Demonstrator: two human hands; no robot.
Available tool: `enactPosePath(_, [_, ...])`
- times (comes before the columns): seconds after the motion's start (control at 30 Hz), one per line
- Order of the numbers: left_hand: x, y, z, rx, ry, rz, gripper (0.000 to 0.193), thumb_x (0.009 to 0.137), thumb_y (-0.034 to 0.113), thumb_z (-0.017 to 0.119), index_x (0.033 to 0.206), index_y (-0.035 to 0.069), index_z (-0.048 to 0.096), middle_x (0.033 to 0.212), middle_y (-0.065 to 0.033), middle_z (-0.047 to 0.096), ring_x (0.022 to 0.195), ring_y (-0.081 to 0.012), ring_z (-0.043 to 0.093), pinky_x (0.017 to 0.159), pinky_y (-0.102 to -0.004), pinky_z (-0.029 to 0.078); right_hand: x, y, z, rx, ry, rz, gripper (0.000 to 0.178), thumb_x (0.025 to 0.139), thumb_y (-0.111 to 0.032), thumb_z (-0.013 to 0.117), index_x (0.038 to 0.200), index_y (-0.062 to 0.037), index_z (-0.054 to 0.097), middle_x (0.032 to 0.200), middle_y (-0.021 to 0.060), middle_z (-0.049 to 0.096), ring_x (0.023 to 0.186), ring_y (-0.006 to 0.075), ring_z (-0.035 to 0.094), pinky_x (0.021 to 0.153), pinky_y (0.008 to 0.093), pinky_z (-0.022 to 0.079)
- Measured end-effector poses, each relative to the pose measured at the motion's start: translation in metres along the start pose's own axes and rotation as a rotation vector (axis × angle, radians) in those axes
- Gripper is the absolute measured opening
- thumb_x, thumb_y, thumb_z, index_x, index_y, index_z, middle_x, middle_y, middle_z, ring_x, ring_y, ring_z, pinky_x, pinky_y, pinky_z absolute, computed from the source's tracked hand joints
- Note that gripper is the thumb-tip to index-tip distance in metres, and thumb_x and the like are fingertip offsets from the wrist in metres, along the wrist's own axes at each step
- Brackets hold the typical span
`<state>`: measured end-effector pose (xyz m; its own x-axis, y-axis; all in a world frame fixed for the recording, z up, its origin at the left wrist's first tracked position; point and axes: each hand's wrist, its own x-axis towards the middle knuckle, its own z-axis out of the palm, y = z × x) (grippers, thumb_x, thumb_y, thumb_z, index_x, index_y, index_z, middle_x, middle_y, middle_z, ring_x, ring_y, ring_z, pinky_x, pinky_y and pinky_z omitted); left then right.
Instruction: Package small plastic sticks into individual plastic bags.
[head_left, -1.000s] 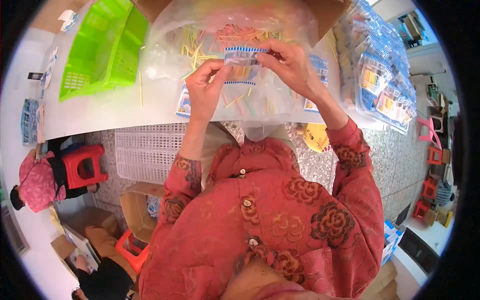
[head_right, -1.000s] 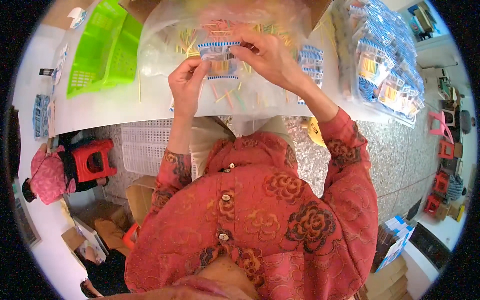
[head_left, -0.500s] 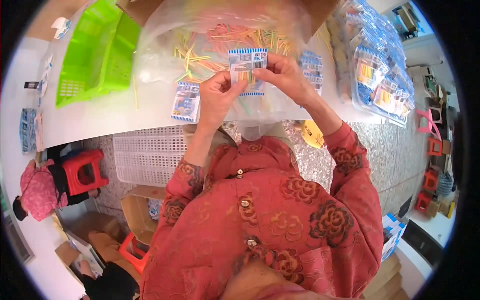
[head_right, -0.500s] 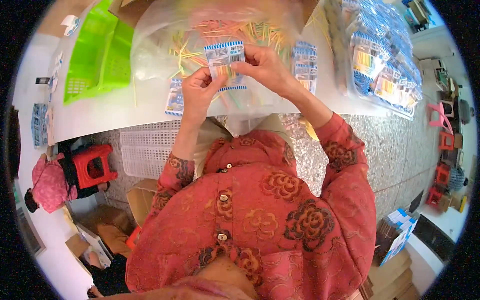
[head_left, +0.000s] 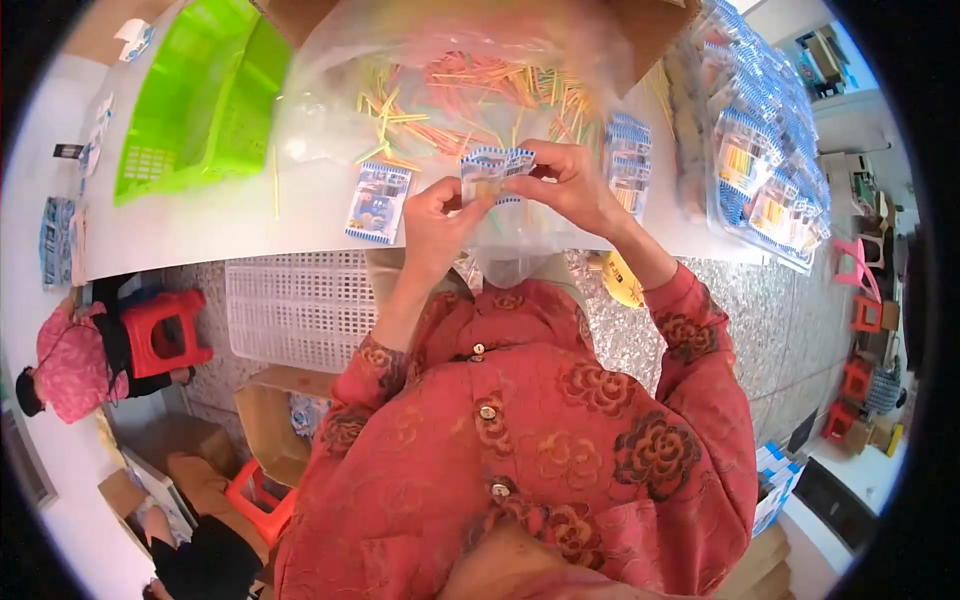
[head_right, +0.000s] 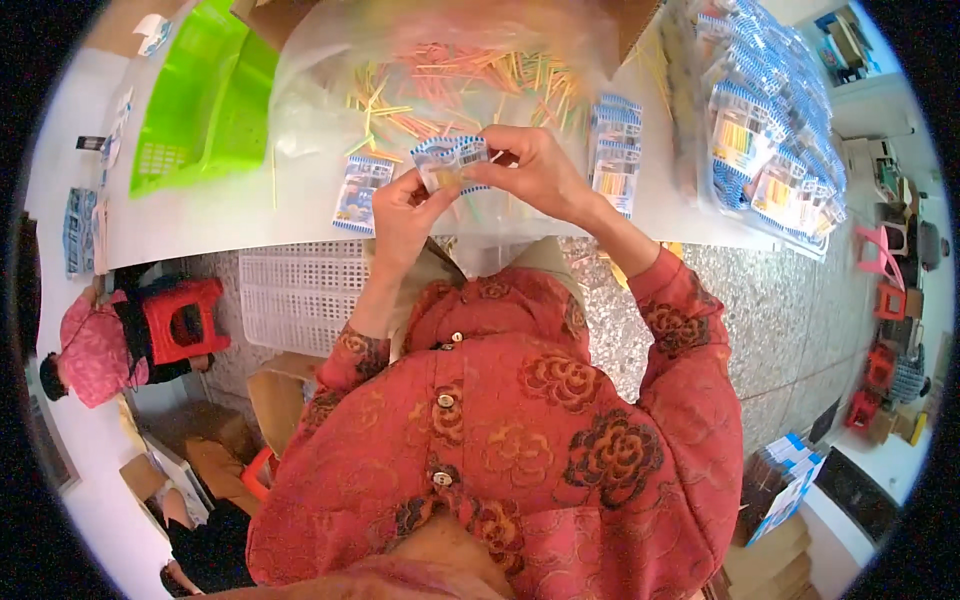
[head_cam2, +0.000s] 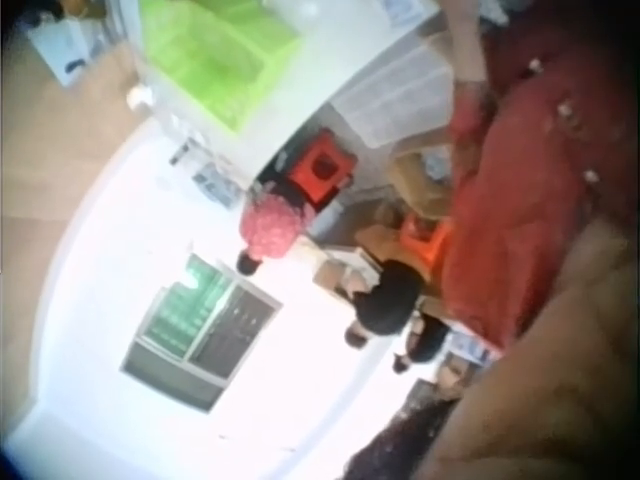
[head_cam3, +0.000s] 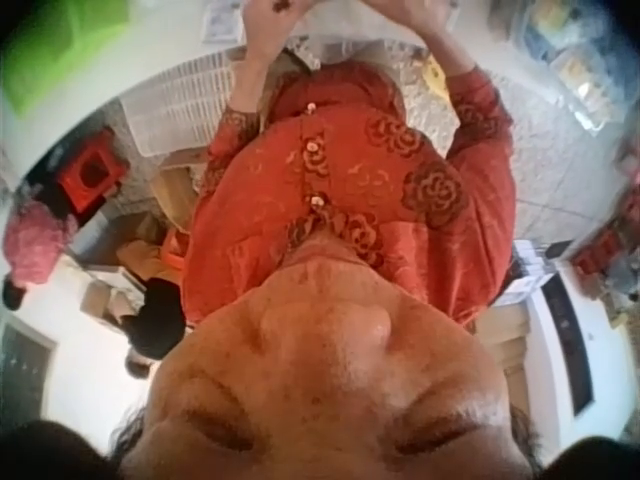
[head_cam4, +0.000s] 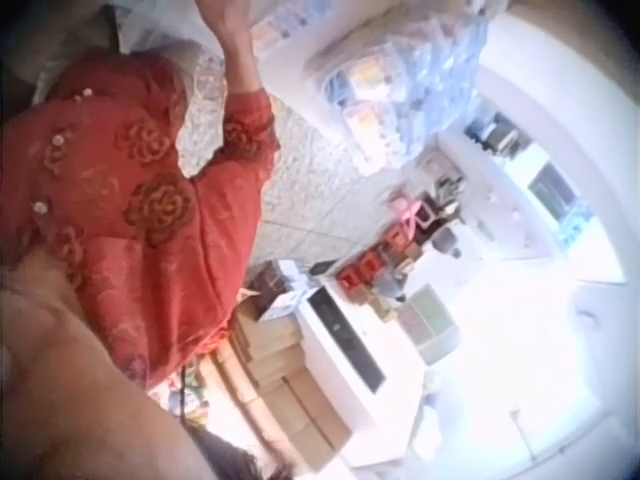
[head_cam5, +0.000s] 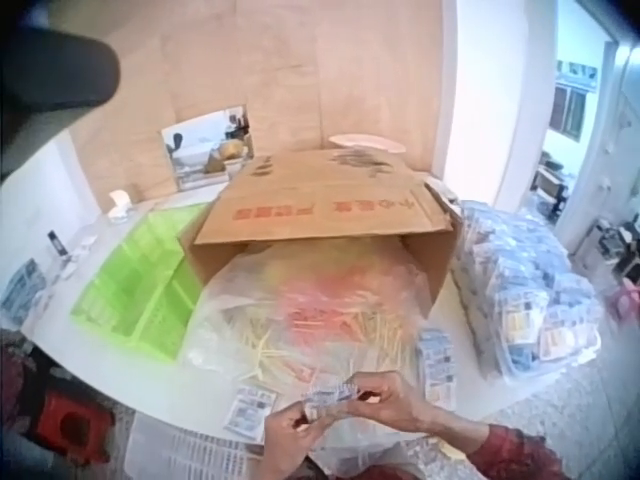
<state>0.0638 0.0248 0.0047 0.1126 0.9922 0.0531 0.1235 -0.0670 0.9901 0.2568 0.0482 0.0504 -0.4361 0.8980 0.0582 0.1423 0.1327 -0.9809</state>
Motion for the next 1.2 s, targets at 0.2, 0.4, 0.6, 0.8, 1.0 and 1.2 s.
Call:
enactPosePath(0.2, [-0.005, 0.010, -0.007, 0.109, 0.146, 0.182, 0.014, 0.071, 0.007, 0.074, 0.075, 0.000, 0.063, 0.064, -0.0042, 0.062, 0.056, -0.0076, 0.055, 0.052, -0.0232, 0.042, 0.008, -0.017, 0.012, -0.131, 0.028, -0.091, 0.022, 0.078, -0.005, 0.067, 0.099, 0.0001, 0.063, 0.095, 0.0040, 0.060, 0.077, 0.0099, 0.056, 0.069, 0.0242, 0.047])
enactPosePath(0.4, [-0.007, -0.003, -0.017, 0.135, 0.203, 0.202, 0.014, 0.069, 0.005, 0.074, 0.073, 0.000, 0.062, 0.063, -0.0043, 0.060, 0.058, -0.0090, 0.056, 0.054, -0.0229, 0.043, 0.007, -0.040, 0.021, -0.392, 0.238, -0.391, 0.031, 0.069, -0.001, 0.072, 0.099, -0.0061, 0.065, 0.112, 0.0077, 0.053, 0.078, 0.0161, 0.055, 0.065, 0.0276, 0.047])
enactPosePath(0.6, [-0.018, -0.014, -0.017, 0.078, 0.223, 0.089, 0.014, 0.070, 0.005, 0.074, 0.072, -0.001, 0.061, 0.063, -0.0039, 0.060, 0.057, -0.0081, 0.055, 0.053, -0.0226, 0.043, 0.006, -0.039, 0.036, -0.706, 0.143, -0.528, 0.023, 0.067, -0.002, 0.073, 0.088, -0.0055, 0.064, 0.108, 0.0097, 0.053, 0.073, 0.0197, 0.053, 0.061, 0.0291, 0.045])
enactPosePath(0.8, [-0.030, -0.028, -0.029, 0.049, 0.291, 0.037, 0.013, 0.071, 0.005, 0.073, 0.074, -0.001, 0.061, 0.063, -0.0026, 0.060, 0.058, -0.0057, 0.053, 0.053, -0.0218, 0.043, 0.028, -0.033, 0.031, -0.343, 0.082, -0.274, 0.016, 0.074, -0.004, 0.068, 0.089, -0.0038, 0.062, 0.101, 0.0095, 0.056, 0.069, 0.0182, 0.056, 0.061, 0.0280, 0.046])
enactPosePath(1.0, [-0.041, -0.027, -0.045, 0.072, 0.318, -0.068, 0.015, 0.071, 0.003, 0.073, 0.073, -0.001, 0.059, 0.063, -0.0014, 0.058, 0.058, -0.0044, 0.050, 0.053, -0.0208, 0.041, 0.091, 0.032, 0.016, -0.649, -0.014, -0.210, 0.014, 0.082, -0.013, 0.059, 0.091, -0.0027, 0.061, 0.083, 0.0093, 0.062, 0.069, 0.0203, 0.059, 0.062, 0.0317, 0.048])
enactPosePath(1.2, [-0.045, -0.027, -0.050, 0.069, 0.338, 0.023, 0.015, 0.071, 0.002, 0.073, 0.072, -0.002, 0.058, 0.064, -0.0016, 0.058, 0.059, -0.0052, 0.051, 0.054, -0.0215, 0.042, 0.130, 0.078, 0.043, -1.074, 0.019, -0.195, 0.036, 0.086, -0.035, 0.052, 0.078, -0.0012, 0.061, 0.083, 0.0158, 0.063, 0.079, 0.0342, 0.062, 0.067, 0.0439, 0.049])
